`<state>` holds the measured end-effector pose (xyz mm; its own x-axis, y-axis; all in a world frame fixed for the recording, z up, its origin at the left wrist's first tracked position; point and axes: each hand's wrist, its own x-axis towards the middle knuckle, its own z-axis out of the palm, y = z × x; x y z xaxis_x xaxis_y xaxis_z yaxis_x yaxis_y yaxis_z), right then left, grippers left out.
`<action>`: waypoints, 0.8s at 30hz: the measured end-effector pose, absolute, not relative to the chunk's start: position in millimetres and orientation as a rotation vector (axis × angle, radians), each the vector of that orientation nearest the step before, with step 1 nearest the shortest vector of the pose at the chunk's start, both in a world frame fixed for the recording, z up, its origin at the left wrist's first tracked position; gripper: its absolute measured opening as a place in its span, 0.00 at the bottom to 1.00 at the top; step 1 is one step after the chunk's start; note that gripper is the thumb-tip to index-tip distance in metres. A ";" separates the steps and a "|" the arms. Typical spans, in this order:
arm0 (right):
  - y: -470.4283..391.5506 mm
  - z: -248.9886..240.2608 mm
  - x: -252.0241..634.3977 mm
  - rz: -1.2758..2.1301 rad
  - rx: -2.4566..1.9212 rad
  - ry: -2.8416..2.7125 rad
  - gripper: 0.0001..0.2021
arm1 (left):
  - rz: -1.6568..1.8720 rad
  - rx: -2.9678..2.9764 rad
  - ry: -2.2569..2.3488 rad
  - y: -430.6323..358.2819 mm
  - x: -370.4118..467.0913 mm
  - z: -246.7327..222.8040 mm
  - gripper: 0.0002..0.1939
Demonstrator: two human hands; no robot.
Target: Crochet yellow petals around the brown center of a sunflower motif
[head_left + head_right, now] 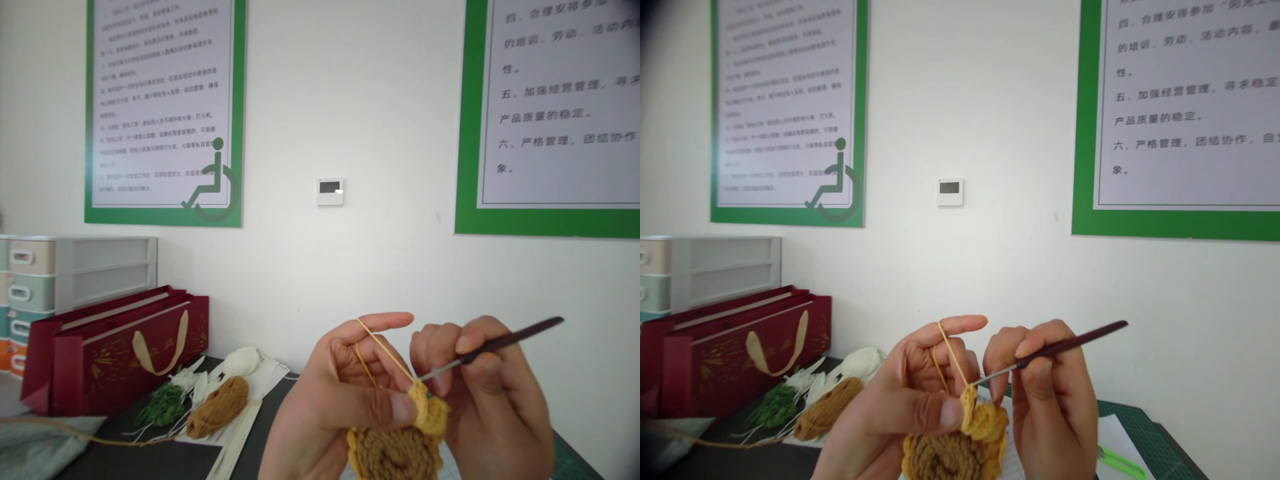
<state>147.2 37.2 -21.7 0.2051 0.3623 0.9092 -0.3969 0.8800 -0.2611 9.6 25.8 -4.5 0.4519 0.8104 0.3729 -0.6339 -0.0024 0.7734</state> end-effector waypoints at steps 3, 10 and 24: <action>35.0 -19.7 153.1 0.704 0.031 -1.303 0.12 | 1.125 1.123 0.181 26.5 7.4 -2.6 0.27; 38.1 -17.0 139.6 0.921 -0.031 -1.291 0.14 | 1.293 1.283 0.279 17.0 8.0 2.4 0.15; 50.0 -30.3 174.4 -0.362 -0.209 -1.684 0.17 | 1.490 1.186 0.451 15.6 14.0 2.6 0.37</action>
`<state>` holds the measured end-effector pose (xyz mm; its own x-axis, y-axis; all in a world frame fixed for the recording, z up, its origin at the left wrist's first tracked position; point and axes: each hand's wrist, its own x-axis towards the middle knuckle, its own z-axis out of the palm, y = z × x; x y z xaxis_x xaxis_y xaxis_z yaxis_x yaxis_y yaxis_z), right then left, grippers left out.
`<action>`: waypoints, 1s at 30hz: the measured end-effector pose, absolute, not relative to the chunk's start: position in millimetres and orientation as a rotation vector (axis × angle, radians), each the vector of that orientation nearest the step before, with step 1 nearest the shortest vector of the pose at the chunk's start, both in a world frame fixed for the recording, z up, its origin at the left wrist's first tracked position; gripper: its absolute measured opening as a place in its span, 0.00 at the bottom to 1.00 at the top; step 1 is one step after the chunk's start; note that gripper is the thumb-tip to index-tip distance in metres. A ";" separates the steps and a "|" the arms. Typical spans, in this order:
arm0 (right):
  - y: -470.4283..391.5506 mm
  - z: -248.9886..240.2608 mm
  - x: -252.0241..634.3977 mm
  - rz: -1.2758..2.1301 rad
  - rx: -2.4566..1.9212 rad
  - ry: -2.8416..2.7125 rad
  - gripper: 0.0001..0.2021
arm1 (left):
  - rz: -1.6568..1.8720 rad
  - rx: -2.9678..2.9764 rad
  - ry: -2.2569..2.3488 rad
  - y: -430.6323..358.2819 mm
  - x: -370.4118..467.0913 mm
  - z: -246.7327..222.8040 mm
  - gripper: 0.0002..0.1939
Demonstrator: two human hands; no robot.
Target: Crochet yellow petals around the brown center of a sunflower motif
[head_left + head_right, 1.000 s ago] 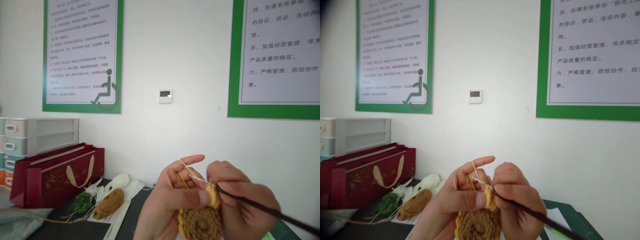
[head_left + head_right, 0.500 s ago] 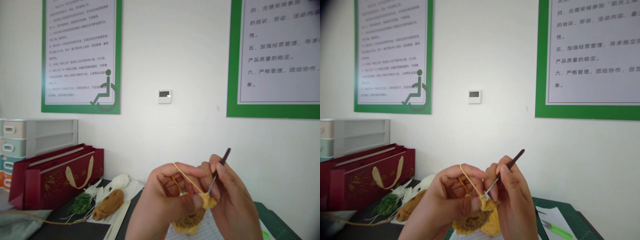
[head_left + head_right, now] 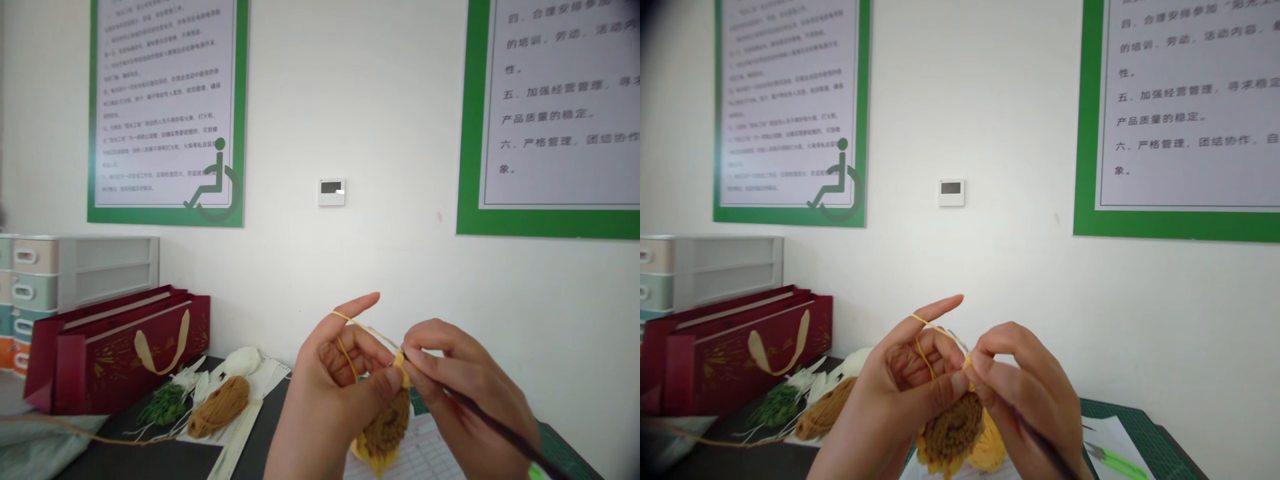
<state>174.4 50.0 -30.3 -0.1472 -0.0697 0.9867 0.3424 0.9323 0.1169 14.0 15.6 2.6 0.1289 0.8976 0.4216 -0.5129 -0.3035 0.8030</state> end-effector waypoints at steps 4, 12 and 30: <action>50.0 -34.6 159.8 -0.491 -0.169 -1.471 0.18 | 1.329 1.046 0.380 19.3 13.4 1.5 0.32; 52.7 -29.3 150.4 0.556 -0.083 -1.427 0.02 | 1.408 1.166 0.426 17.9 11.5 2.5 0.29; 53.7 -26.9 184.2 0.433 -0.115 -1.596 0.05 | 1.459 1.204 0.579 19.8 13.8 -0.3 0.20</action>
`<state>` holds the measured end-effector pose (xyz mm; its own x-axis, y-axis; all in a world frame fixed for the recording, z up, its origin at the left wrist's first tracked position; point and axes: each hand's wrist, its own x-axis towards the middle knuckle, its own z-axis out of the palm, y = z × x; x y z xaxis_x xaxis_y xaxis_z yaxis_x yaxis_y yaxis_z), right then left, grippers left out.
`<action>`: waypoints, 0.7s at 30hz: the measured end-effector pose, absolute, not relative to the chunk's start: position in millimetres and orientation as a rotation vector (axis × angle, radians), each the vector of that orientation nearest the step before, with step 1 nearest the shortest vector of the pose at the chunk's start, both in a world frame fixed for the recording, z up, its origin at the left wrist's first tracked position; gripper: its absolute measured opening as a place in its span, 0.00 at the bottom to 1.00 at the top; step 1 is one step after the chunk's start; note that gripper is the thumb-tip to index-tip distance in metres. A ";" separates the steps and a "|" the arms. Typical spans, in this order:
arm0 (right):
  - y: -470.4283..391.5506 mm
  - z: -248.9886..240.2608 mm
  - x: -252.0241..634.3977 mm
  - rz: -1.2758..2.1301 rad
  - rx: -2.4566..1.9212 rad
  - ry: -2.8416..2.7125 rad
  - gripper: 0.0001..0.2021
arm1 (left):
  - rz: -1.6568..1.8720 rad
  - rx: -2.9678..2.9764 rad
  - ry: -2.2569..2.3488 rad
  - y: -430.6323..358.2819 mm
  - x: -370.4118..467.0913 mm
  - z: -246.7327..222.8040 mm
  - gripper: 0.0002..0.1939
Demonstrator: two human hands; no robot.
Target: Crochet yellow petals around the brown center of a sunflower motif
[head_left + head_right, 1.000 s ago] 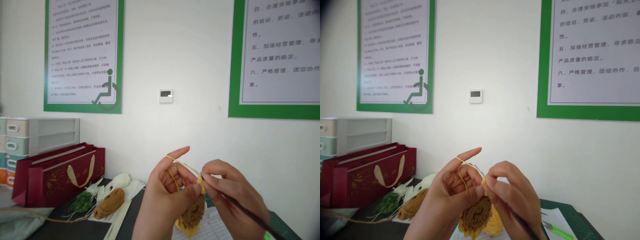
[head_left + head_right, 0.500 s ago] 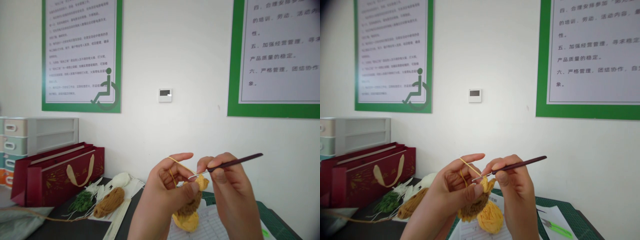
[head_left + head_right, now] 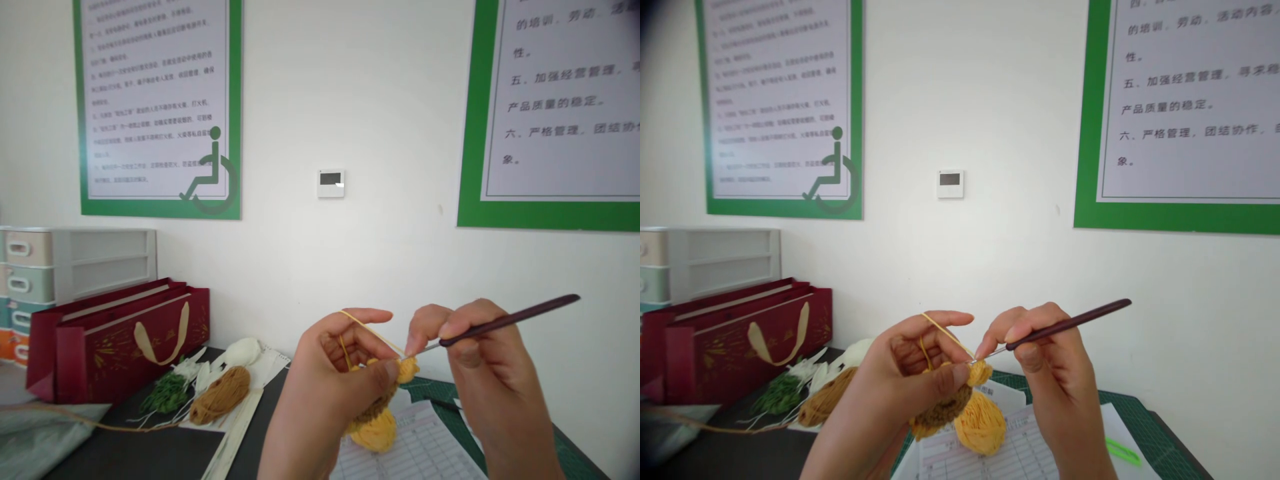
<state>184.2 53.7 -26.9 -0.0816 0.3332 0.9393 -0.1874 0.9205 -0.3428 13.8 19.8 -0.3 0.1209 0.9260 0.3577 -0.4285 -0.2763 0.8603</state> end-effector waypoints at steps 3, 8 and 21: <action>50.7 -25.1 186.4 0.356 -0.128 -1.643 0.05 | 1.455 1.215 0.609 21.5 14.9 -0.6 0.20; 46.5 -25.7 188.0 0.250 -0.151 -1.679 0.05 | 1.496 1.253 0.650 23.0 16.5 -1.1 0.19; 35.5 -14.9 184.1 -0.542 -0.267 -1.889 0.13 | 1.405 1.291 0.512 30.7 10.5 -7.7 0.28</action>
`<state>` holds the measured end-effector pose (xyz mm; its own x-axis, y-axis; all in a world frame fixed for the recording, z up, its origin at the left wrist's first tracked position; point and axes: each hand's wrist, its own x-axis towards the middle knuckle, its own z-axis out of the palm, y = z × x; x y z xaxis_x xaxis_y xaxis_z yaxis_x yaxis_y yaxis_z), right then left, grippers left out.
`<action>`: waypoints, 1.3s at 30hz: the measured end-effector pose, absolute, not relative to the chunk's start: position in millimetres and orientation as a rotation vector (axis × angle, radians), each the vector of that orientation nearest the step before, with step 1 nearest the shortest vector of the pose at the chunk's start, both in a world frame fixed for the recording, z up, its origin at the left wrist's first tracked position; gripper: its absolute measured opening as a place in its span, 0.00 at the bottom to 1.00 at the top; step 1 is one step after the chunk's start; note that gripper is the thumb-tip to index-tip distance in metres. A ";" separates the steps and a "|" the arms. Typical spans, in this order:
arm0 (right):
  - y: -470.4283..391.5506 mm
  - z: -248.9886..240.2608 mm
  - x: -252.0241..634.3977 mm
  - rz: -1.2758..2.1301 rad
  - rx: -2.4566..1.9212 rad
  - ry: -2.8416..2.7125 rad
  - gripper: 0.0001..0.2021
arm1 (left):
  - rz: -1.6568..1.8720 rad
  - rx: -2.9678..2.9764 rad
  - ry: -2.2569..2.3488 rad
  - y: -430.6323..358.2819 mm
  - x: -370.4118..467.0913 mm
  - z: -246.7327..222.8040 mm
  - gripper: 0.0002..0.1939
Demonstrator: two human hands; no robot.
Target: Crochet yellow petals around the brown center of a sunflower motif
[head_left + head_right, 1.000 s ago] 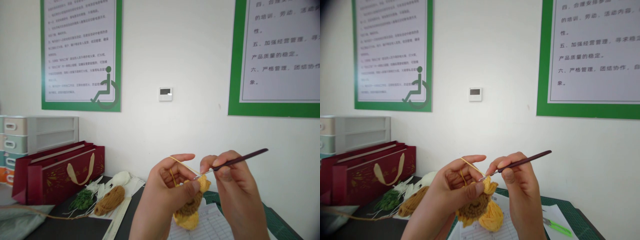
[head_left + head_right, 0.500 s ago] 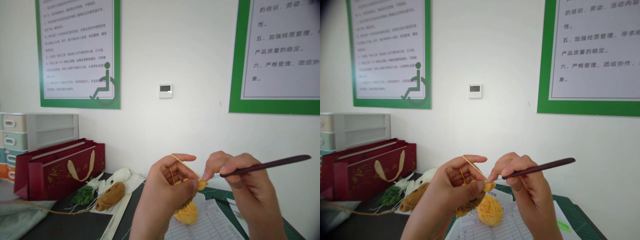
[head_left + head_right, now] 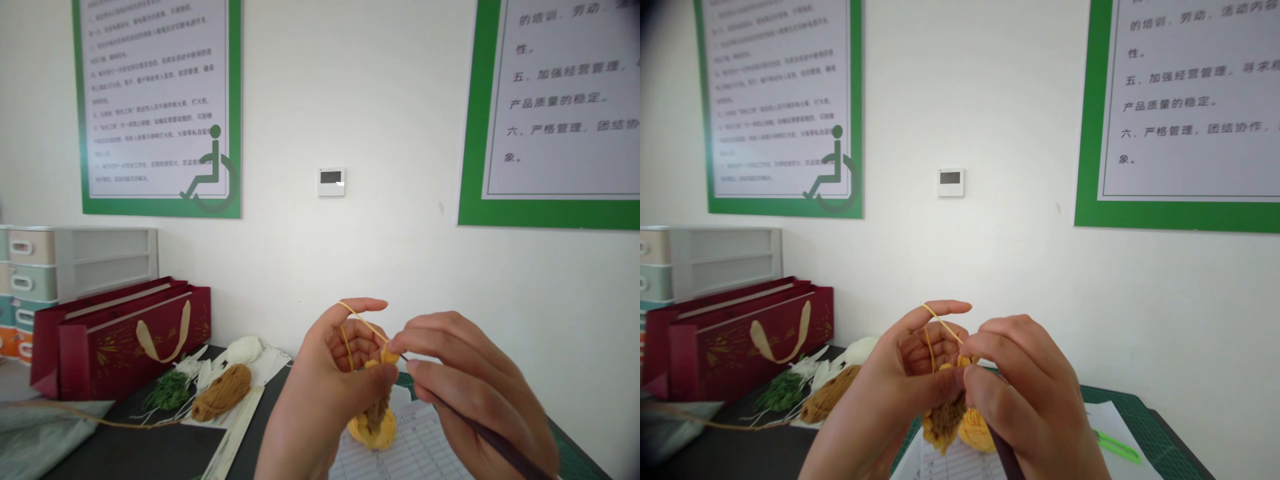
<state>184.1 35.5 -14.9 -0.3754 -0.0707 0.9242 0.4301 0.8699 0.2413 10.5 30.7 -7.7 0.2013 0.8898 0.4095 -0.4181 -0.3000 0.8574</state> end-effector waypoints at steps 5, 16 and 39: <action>49.7 -28.0 180.7 -0.244 -0.165 -1.742 0.18 | 1.425 1.248 0.499 26.1 10.9 -5.0 0.29; 65.6 -34.7 162.5 0.031 -0.062 -1.477 0.13 | 1.527 1.036 0.493 18.5 20.3 3.0 0.32; 51.5 -23.7 162.4 0.679 -0.368 -1.341 0.14 | 1.490 1.248 0.524 16.8 13.6 4.4 0.21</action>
